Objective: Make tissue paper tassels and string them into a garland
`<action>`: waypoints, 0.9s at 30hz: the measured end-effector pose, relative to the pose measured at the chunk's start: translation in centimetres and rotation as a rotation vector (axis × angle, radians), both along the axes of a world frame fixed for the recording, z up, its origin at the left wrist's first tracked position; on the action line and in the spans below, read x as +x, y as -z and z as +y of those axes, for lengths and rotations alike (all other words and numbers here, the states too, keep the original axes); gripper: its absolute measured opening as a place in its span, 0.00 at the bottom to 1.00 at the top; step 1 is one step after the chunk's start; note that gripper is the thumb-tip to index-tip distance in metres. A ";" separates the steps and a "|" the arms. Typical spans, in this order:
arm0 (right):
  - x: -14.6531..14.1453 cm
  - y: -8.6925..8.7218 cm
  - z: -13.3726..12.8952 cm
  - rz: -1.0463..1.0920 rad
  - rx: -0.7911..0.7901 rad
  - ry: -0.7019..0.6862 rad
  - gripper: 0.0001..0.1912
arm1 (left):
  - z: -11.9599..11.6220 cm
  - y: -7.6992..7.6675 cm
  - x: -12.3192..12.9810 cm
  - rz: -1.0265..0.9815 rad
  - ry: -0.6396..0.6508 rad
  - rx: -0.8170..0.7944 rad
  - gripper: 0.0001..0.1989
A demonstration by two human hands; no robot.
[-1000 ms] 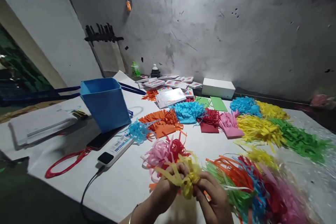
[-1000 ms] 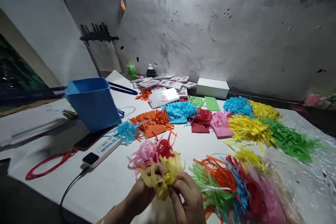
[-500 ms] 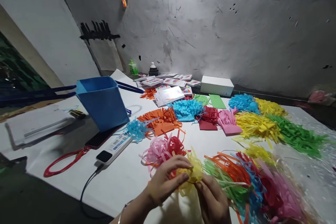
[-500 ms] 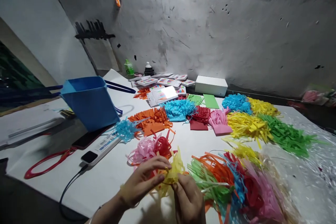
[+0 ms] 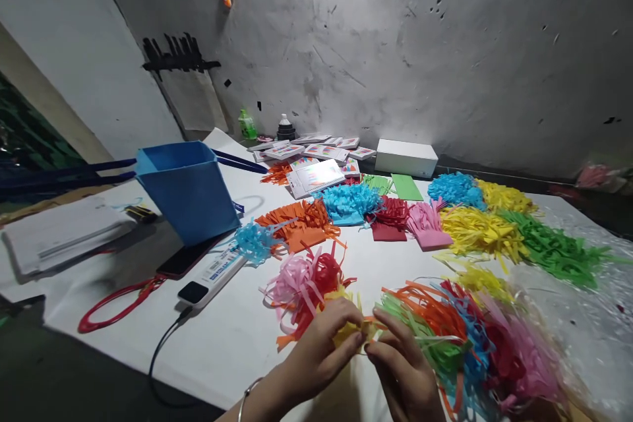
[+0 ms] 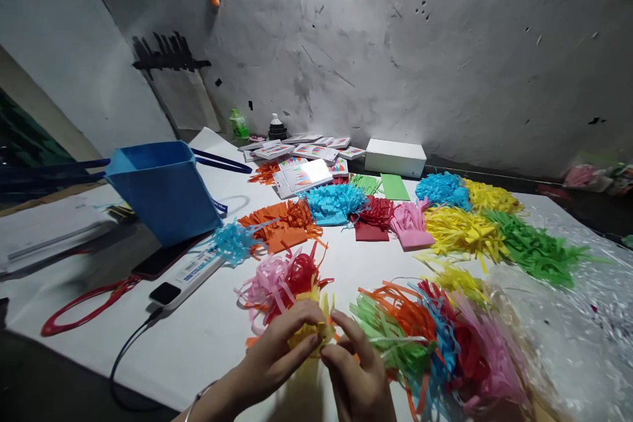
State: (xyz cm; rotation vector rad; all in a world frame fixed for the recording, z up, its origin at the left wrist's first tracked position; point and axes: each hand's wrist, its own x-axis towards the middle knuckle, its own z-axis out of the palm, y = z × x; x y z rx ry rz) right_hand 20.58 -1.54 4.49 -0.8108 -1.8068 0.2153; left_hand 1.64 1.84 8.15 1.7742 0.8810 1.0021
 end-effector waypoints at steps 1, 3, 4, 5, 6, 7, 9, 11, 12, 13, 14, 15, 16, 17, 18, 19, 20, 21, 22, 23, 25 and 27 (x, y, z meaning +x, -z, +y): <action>0.0 -0.7 0.1 0.005 -0.025 -0.035 0.10 | -0.1 0.3 0.2 -0.054 0.038 -0.080 0.08; 0.2 -1.5 0.1 0.090 -0.112 -0.067 0.09 | -0.3 1.1 0.5 -0.234 0.086 -0.286 0.11; 0.4 -1.6 0.1 0.154 -0.162 -0.079 0.10 | -0.2 1.5 0.6 -0.337 0.095 -0.395 0.13; 0.7 -1.4 0.0 0.211 -0.207 -0.106 0.13 | -0.2 1.9 0.6 -0.435 0.098 -0.491 0.15; 1.2 -1.0 0.0 0.241 -0.245 -0.143 0.17 | -0.1 2.3 0.5 -0.520 0.093 -0.565 0.16; 1.7 -0.4 0.0 0.244 -0.280 -0.166 0.20 | 0.0 2.5 0.5 -0.591 0.079 -0.610 0.16; 2.9 1.1 0.0 0.205 -0.340 -0.067 0.23 | 0.1 2.7 0.4 -0.687 0.050 -0.639 0.15; 4.0 2.5 0.0 0.144 -0.307 0.233 0.20 | 0.2 2.7 0.5 -0.740 0.043 -0.652 0.14; 4.4 3.0 -0.1 0.124 -0.263 0.394 0.18 | 0.1 2.6 0.5 -0.750 0.047 -0.667 0.14; 4.5 3.2 -0.3 0.115 -0.217 0.511 0.16 | 0.1 2.6 0.7 -0.753 0.049 -0.688 0.14; 4.4 3.3 -0.5 0.118 -0.182 0.573 0.15 | 0.0 2.5 0.8 -0.751 0.045 -0.712 0.15; 4.0 3.1 -0.9 0.124 -0.164 0.585 0.14 | -0.1 2.5 1.0 -0.748 0.037 -0.736 0.15; 3.4 2.7 -1.3 0.125 -0.161 0.563 0.13 | -0.2 2.5 1.2 -0.743 0.029 -0.757 0.15; 2.5 2.1 -1.6 0.116 -0.157 0.523 0.12 | -0.3 2.5 1.4 -0.739 0.023 -0.774 0.15; 1.6 1.6 -1.9 0.102 -0.136 0.479 0.11 | -0.4 2.4 1.6 -0.737 0.018 -0.782 0.15; 0.6 1.0 -2.1 0.088 -0.106 0.434 0.11 | -0.5 2.4 1.8 -0.738 0.014 -0.784 0.15; -0.3 0.5 -2.2 0.080 -0.082 0.389 0.11 | -0.6 2.4 1.9 -0.737 0.013 -0.785 0.15; -1.0 0.0 -2.2 0.080 -0.068 0.344 0.11 | -0.7 2.3 2.0 -0.736 0.011 -0.780 0.15; -1.5 -0.3 -2.1 0.086 -0.064 0.301 0.11 | -0.8 2.3 2.0 -0.733 0.010 -0.776 0.15; -1.8 -0.4 -2.0 0.093 -0.067 0.264 0.11 | -0.9 2.2 2.0 -0.733 0.006 -0.773 0.15; -2.0 -0.5 -1.8 0.092 -0.081 0.221 0.10 | -1.0 2.3 2.0 -0.731 0.000 -0.771 0.15; -1.9 -0.3 -1.8 0.076 -0.090 0.211 0.09 | -1.1 2.4 1.9 -0.737 -0.007 -0.777 0.14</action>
